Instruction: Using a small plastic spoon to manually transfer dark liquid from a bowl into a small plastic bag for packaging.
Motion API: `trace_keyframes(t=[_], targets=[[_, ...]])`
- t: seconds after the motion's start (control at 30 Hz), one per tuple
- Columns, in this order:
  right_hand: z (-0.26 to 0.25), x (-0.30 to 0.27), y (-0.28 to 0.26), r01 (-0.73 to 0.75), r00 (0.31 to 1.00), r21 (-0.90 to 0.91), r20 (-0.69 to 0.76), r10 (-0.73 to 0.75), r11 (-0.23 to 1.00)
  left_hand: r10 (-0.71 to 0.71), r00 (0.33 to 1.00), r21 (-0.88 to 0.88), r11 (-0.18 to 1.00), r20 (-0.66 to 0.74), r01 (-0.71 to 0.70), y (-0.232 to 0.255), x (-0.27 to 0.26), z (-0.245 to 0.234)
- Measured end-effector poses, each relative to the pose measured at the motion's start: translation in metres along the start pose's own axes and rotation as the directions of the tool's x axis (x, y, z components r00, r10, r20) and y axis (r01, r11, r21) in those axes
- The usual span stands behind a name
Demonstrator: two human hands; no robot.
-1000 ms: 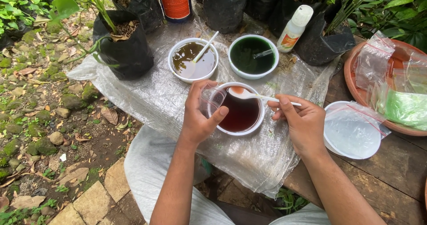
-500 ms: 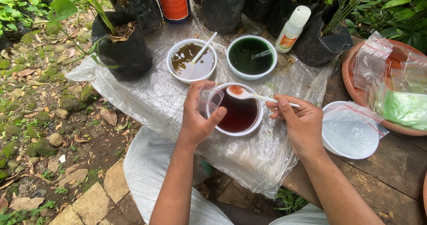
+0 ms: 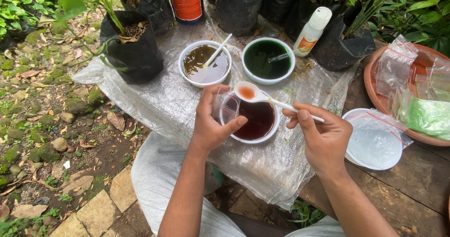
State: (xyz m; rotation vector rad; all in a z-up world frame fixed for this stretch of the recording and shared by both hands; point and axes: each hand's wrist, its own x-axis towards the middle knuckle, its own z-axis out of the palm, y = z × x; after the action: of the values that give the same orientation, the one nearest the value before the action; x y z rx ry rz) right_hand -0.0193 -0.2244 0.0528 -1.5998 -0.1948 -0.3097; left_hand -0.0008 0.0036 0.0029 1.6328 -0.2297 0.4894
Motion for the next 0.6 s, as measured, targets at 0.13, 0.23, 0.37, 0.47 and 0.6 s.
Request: trace_keyframes(t=[0.13,0.23,0.37,0.47,0.6], targets=[[0.001,-0.006,-0.001,0.055,0.998,0.003,0.014,-0.055,0.998,-0.004,1.0,0.021,1.0,-0.004,0.004,0.0,-0.001,-0.003],[0.004,-0.01,-0.005,0.107,0.994,0.002,0.025,-0.107,0.994,-0.002,1.0,0.022,1.0,-0.003,0.002,-0.004,-0.001,-0.003],[0.006,-0.011,-0.011,0.188,0.978,-0.044,0.104,-0.183,0.981,0.004,1.0,0.038,0.999,0.006,-0.004,-0.007,-0.002,-0.003],[0.006,-0.012,-0.012,0.267,0.956,-0.072,0.148,-0.254,0.961,0.0,1.0,0.039,0.999,0.009,0.0,-0.004,-0.001,-0.002],[0.011,-0.01,-0.018,0.33,0.934,-0.121,0.183,-0.305,0.936,0.003,1.0,0.028,1.0,0.013,-0.003,0.002,0.001,0.0]])
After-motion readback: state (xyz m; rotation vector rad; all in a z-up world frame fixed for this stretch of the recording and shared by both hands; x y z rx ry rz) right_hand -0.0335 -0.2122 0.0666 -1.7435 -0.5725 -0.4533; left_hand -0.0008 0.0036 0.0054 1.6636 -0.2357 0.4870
